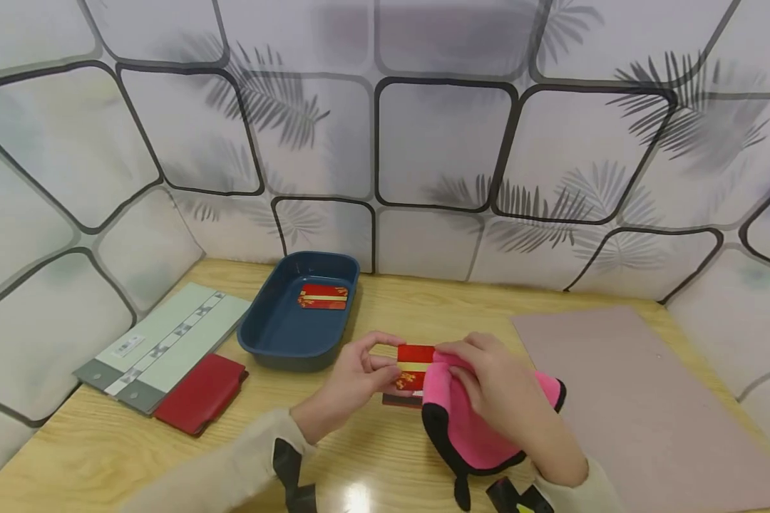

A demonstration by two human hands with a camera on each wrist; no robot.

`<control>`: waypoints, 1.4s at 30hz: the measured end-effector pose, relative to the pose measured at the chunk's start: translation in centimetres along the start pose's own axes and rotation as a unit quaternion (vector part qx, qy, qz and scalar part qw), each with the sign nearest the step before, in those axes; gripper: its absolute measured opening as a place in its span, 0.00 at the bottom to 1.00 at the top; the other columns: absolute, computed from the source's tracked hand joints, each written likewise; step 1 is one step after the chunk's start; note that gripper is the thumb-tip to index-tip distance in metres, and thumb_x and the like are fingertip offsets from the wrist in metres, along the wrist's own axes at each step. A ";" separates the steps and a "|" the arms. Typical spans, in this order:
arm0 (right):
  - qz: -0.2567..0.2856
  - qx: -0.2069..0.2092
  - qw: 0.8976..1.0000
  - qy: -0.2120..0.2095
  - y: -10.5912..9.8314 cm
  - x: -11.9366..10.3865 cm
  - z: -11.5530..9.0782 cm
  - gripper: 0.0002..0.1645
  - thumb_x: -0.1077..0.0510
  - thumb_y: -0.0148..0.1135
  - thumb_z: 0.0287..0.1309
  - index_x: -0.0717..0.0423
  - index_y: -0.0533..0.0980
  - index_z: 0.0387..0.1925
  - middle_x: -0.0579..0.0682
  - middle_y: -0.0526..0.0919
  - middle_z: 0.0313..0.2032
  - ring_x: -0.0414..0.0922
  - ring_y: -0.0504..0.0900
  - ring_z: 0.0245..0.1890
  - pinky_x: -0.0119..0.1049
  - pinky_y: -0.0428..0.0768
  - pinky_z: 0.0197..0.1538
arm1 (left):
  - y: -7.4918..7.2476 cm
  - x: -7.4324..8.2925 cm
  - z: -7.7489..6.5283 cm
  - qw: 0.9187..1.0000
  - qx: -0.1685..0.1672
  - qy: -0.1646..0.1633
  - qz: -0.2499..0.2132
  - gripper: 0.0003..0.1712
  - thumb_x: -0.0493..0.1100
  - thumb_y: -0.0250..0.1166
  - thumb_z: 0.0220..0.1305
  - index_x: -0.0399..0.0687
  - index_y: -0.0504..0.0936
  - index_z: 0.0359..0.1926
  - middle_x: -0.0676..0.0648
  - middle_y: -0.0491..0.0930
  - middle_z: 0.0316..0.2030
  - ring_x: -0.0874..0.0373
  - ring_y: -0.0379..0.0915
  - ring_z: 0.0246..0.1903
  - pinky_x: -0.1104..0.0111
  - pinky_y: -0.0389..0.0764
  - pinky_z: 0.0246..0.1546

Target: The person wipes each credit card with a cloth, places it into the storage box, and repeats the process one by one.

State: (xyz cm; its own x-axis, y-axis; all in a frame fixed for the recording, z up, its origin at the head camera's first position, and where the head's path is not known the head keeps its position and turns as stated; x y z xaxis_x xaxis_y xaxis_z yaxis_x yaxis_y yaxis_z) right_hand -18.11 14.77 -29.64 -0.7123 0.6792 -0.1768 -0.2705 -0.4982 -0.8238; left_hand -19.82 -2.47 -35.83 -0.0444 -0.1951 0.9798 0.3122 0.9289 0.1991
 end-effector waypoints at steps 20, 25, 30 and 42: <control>0.022 0.009 0.999 -0.031 -1.2 0.8 -0.4 0.22 0.67 0.73 0.43 0.50 0.82 0.44 0.38 0.81 0.35 0.35 0.78 0.35 0.35 0.80 0.36 | -6.0 3.9 -0.1 0.995 0.083 0.009 0.054 0.24 0.26 0.54 0.66 0.38 0.70 0.62 0.49 0.77 0.22 0.59 0.76 0.22 0.54 0.85 0.41; 0.026 0.005 0.999 -0.038 -1.2 0.7 -0.3 0.23 0.66 0.73 0.43 0.50 0.82 0.44 0.37 0.81 0.36 0.35 0.78 0.37 0.31 0.79 0.40 | -9.7 6.0 0.9 0.987 0.142 -0.009 0.078 0.26 0.27 0.53 0.66 0.41 0.70 0.64 0.38 0.80 0.41 0.59 0.80 0.29 0.57 0.85 0.40; 0.038 0.007 0.998 -0.047 -1.3 0.7 -0.5 0.23 0.68 0.73 0.42 0.51 0.82 0.44 0.37 0.80 0.35 0.34 0.78 0.35 0.22 0.75 0.41 | -13.6 6.6 2.1 0.979 0.176 -0.059 0.086 0.30 0.28 0.51 0.67 0.37 0.60 0.69 0.28 0.72 0.53 0.61 0.80 0.25 0.65 0.86 0.37; 0.044 0.002 0.997 -0.056 -1.5 0.8 -0.4 0.23 0.67 0.73 0.42 0.51 0.82 0.44 0.37 0.81 0.36 0.34 0.78 0.36 0.21 0.74 0.41 | -18.2 4.9 4.3 0.936 0.294 -0.057 0.187 0.28 0.25 0.46 0.64 0.34 0.64 0.65 0.50 0.68 0.16 0.61 0.74 0.16 0.70 0.83 0.26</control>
State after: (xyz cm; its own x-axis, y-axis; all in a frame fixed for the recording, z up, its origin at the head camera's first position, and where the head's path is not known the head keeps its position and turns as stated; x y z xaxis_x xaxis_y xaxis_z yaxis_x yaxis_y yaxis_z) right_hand -18.02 16.27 -28.79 -0.8008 0.5687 -0.1879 -0.2055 -0.5555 -0.8057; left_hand -29.85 -18.99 -34.52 -0.1483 0.1818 0.9721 -0.2479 0.9447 -0.2145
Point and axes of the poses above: each hand's wrist, its own z-axis towards the middle knuckle, its own y-axis out of the palm, x = y × z, the point moved 5 cm from there along z, towards the middle knuckle
